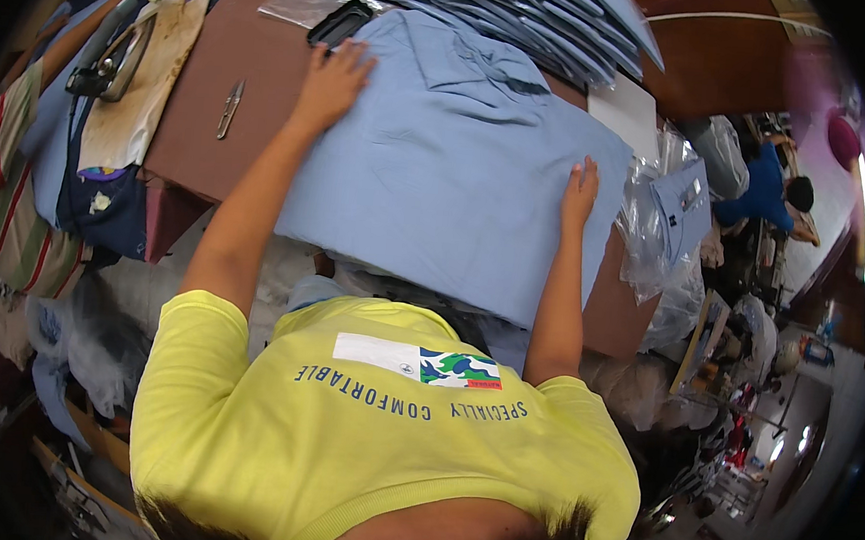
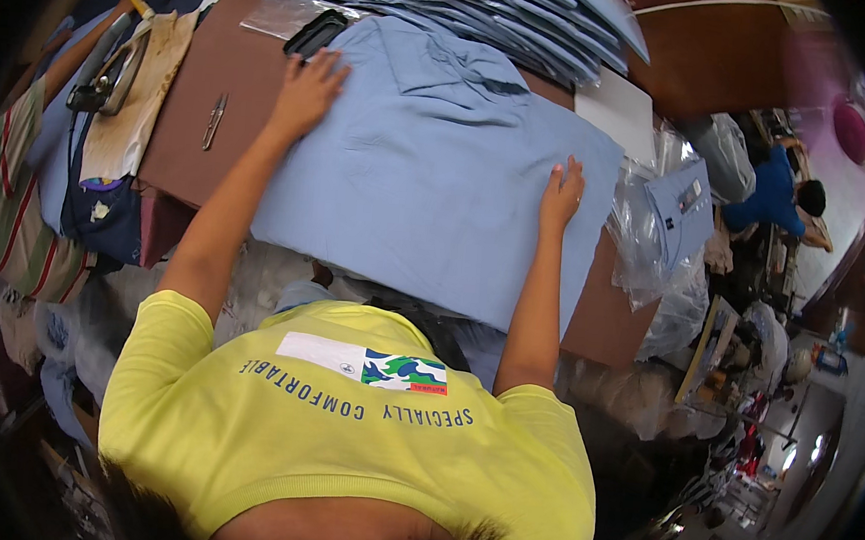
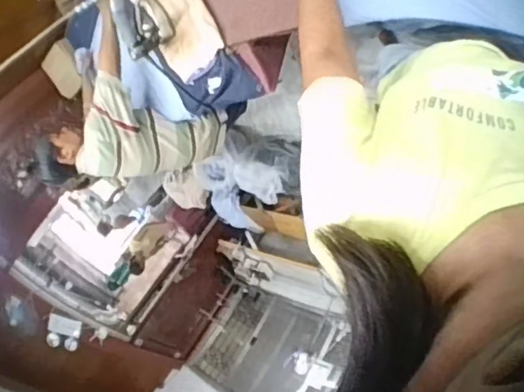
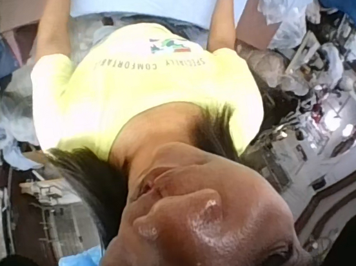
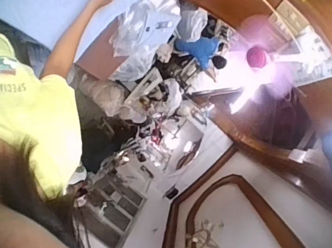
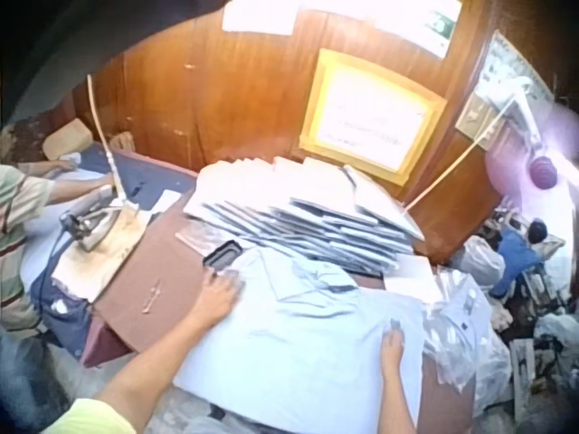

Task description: The person trims loose threads from a light blue shirt using snips, lays it flat on a table over a cardboard guide, and folds the shirt around the guide into a rectangular package.

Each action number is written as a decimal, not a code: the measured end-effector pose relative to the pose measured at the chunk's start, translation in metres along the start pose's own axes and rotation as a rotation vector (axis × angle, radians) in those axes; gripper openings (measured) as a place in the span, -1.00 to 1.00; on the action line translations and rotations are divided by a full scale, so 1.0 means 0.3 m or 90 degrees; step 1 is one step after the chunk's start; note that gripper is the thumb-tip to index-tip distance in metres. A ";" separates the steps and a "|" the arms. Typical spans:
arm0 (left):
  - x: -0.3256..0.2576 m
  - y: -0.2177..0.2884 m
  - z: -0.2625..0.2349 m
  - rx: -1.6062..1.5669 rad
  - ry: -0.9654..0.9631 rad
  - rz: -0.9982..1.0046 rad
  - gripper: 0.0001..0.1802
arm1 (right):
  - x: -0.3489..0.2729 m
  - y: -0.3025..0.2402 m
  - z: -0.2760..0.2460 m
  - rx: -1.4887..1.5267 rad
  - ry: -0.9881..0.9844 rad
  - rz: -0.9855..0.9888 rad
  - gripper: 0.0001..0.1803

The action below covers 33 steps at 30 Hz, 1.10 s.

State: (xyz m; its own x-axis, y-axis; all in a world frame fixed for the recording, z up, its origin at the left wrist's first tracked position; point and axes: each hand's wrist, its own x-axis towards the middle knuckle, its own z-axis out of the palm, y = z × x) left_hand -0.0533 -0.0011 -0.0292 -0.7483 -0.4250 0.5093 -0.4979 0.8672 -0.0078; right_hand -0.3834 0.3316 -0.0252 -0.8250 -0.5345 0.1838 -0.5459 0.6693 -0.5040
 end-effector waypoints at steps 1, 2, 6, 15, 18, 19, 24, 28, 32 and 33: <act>-0.005 -0.035 0.038 0.043 0.000 -0.029 -0.64 | -0.015 0.039 -0.008 -0.092 -0.023 0.043 -0.45; 0.001 -0.050 0.038 0.110 -0.019 -0.075 -0.64 | -0.030 0.060 -0.023 -0.141 -0.045 0.065 -0.44; 0.103 0.017 -0.042 0.122 -0.061 -0.115 -0.62 | -0.050 0.064 -0.059 -0.234 -0.058 0.101 -0.43; 0.424 0.227 0.074 -0.198 -0.325 -0.194 -0.53 | -0.087 0.021 0.028 -0.223 -0.016 0.046 -0.41; 0.515 0.237 0.129 -0.423 -0.205 -0.264 -0.50 | -0.085 0.022 0.029 -0.222 0.023 0.035 -0.47; 0.510 0.263 0.138 -0.509 -0.159 -0.219 -0.50 | -0.071 0.006 0.008 -0.218 0.015 0.034 -0.49; 0.445 0.339 0.228 -0.298 -0.079 -0.010 -0.41 | 0.161 -0.020 -0.079 -0.144 0.012 0.035 -0.58; 0.424 0.339 0.250 -0.174 -0.085 0.052 -0.46 | 0.460 0.071 -0.020 -0.111 0.070 -0.015 -0.49; 0.413 0.339 0.253 -0.137 -0.100 0.036 -0.44 | 0.573 0.020 0.061 -0.278 0.025 0.096 -0.30; 0.410 0.338 0.250 -0.132 -0.105 0.028 -0.44 | 0.592 -0.005 0.067 -0.284 -0.016 0.128 -0.28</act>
State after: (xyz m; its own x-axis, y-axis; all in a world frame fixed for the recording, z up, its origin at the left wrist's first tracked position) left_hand -0.2287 0.0151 -0.0320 -0.8371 -0.4077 0.3647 -0.3755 0.9131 0.1590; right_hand -0.5262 0.2252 -0.0088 -0.9197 -0.3806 0.0968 -0.3902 0.9135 -0.1153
